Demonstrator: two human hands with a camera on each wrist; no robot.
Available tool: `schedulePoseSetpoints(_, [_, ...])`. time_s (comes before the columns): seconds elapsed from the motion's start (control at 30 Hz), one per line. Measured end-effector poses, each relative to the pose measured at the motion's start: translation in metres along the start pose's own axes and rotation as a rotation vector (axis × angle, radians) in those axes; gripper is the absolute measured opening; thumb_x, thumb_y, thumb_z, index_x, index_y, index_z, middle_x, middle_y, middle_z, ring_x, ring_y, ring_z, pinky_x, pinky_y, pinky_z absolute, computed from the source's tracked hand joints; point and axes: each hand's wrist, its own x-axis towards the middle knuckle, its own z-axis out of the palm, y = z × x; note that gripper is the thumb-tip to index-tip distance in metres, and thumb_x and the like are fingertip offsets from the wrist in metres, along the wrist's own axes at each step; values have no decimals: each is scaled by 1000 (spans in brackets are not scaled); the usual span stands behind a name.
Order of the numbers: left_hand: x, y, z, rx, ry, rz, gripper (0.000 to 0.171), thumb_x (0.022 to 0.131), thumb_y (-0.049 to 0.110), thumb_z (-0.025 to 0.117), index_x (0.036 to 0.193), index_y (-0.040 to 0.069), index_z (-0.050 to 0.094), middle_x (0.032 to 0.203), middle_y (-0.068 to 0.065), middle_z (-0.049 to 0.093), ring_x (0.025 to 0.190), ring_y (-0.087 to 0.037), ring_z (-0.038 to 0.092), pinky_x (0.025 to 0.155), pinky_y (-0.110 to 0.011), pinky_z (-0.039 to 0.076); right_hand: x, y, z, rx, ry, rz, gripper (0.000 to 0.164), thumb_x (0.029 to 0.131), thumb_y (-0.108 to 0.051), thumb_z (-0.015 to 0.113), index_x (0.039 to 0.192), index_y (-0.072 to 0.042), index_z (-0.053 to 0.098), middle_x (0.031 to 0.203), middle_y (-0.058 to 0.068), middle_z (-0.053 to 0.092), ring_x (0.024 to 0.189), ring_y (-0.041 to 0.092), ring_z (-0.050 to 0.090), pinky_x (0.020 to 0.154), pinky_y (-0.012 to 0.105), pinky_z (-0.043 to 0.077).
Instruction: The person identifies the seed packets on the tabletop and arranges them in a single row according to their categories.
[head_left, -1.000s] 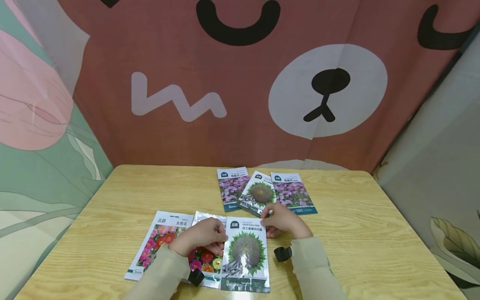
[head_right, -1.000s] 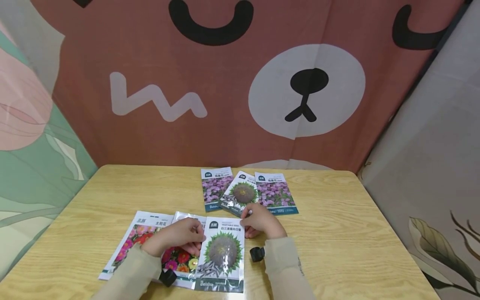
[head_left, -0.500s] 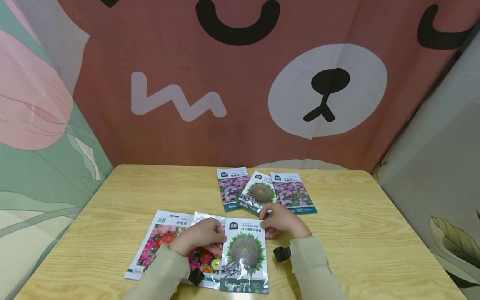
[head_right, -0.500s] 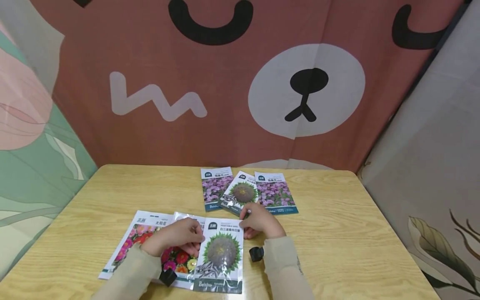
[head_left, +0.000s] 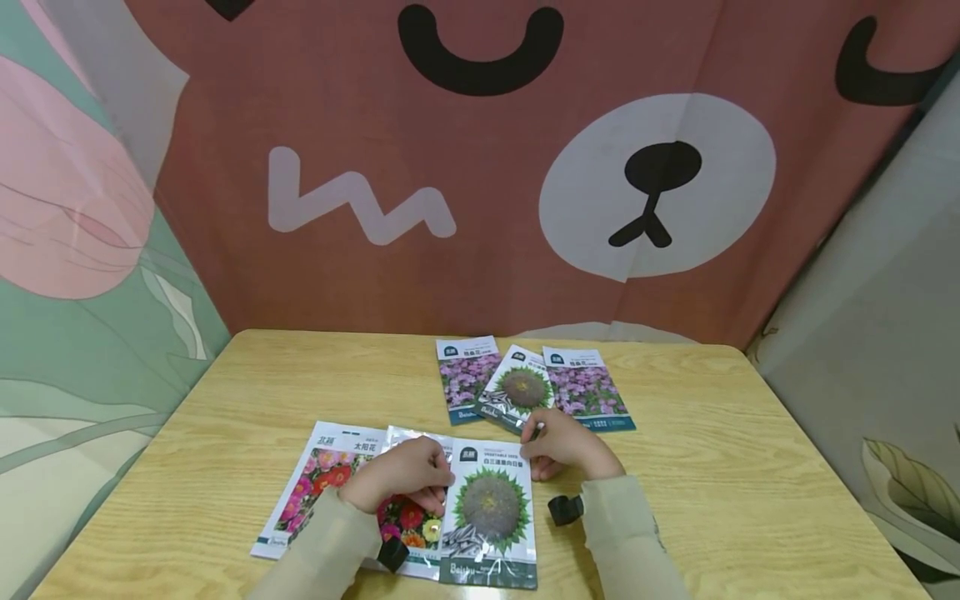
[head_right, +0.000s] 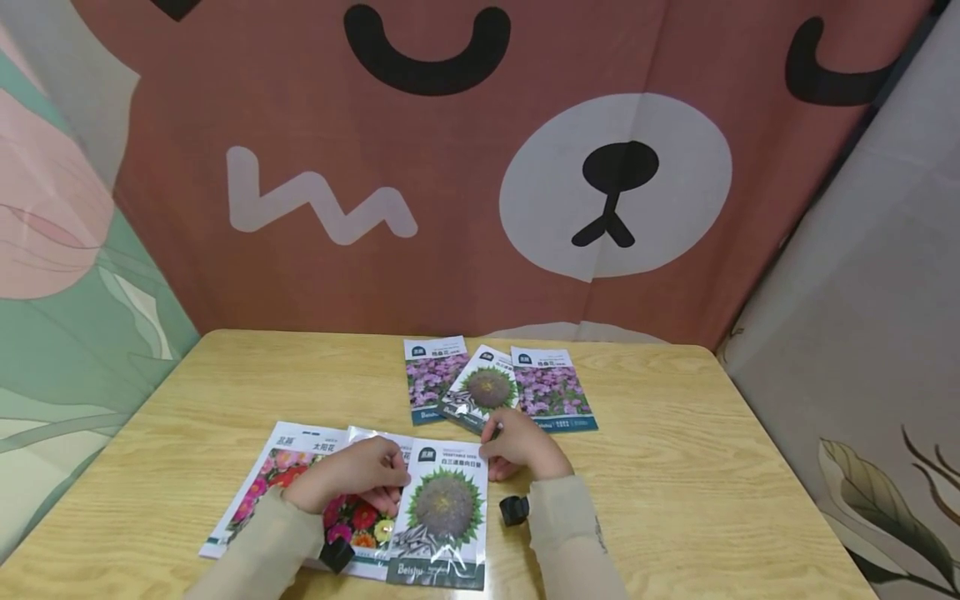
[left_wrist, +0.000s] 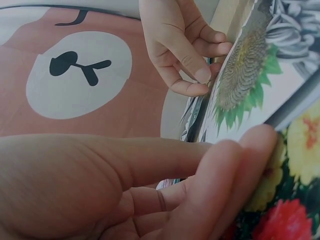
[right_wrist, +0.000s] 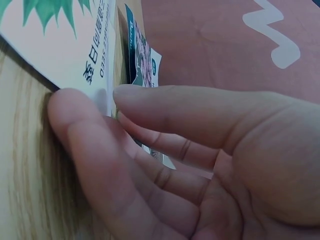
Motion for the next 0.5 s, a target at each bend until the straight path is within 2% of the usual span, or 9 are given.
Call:
schedulePoseSetpoints(0.33, [1, -2, -3, -20, -10, 21, 8, 99, 4, 60, 93, -1, 61, 73, -14, 66, 55, -17, 69, 53, -31, 60, -4, -2, -3, -30, 12, -18, 4, 96, -1, 65, 98, 1, 62, 79, 16, 65, 56, 23, 66, 54, 36, 59])
schedulePoseSetpoints(0.5, [3, 1, -8, -28, 43, 57, 8, 102, 8, 58, 101, 0, 58, 78, -14, 67, 59, -19, 69, 56, -33, 60, -3, -2, -8, -65, 62, -54, 4, 98, -4, 64, 100, -1, 62, 81, 14, 67, 58, 24, 65, 56, 36, 57])
